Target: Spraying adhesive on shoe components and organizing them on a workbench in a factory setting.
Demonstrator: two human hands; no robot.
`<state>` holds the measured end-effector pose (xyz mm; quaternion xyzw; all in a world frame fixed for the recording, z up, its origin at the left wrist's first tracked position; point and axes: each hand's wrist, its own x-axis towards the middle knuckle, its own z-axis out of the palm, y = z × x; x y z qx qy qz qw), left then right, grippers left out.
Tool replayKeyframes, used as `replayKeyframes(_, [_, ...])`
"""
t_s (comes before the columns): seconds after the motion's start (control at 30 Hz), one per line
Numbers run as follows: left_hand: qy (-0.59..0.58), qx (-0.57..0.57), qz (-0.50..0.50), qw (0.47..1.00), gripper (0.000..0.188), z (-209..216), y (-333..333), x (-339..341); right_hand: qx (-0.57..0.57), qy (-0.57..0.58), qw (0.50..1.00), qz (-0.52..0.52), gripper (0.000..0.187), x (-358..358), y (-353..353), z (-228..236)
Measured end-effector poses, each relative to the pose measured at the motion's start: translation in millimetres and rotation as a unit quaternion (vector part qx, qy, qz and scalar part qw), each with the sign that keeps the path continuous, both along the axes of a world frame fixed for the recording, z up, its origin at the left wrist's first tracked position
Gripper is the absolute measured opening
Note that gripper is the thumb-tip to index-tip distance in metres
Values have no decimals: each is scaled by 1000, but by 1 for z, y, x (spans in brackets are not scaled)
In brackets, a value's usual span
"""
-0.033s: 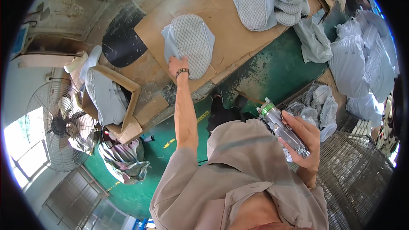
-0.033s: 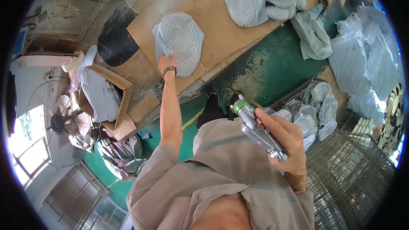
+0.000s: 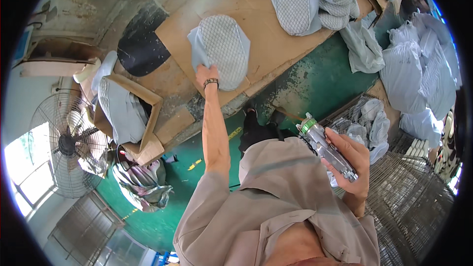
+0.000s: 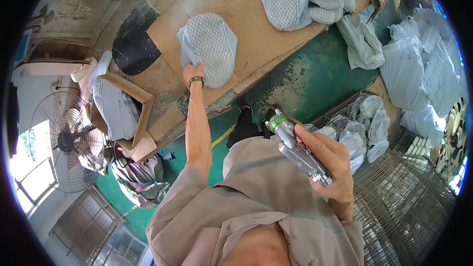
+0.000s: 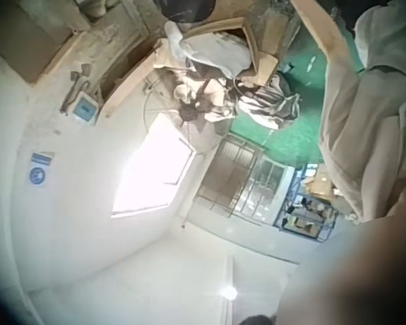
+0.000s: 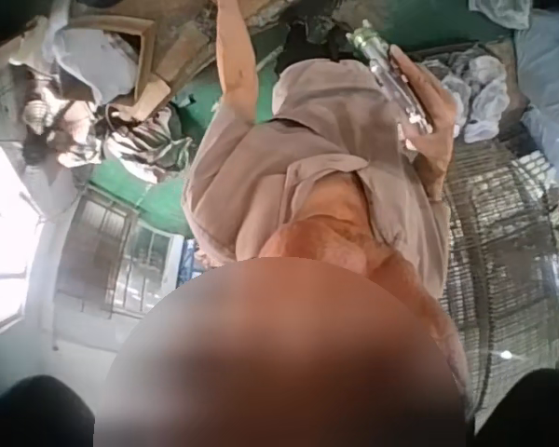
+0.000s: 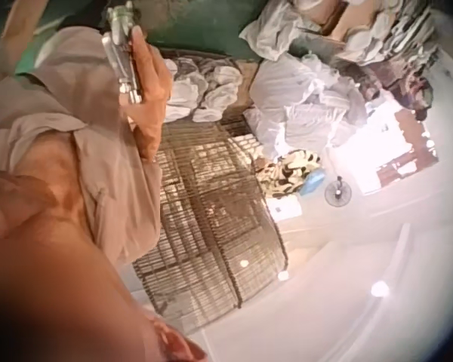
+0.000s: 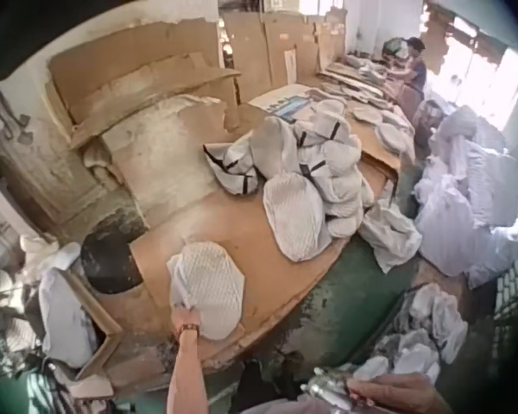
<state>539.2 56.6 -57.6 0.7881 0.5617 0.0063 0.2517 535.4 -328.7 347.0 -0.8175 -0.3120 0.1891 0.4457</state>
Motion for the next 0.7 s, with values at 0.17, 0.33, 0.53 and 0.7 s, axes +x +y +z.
replayKeyframes(0.17, [-300,-210,97,925,41,-49,-43,-9,-25,6,1000,-12,61,6,20,-2])
replayKeyframes(0.33, [-209,-158,126,957,31,-49,-48,-14,-35,-17,999,-33,58,10,33,5])
replayKeyframes(0.53, [-172,-79,34,981,49,-2,-54,-14,-55,-3,996,-72,53,14,44,20])
replayKeyframes(0.7, [-270,82,-88,955,82,47,21,63,-67,-11,995,-70,52,14,50,16])
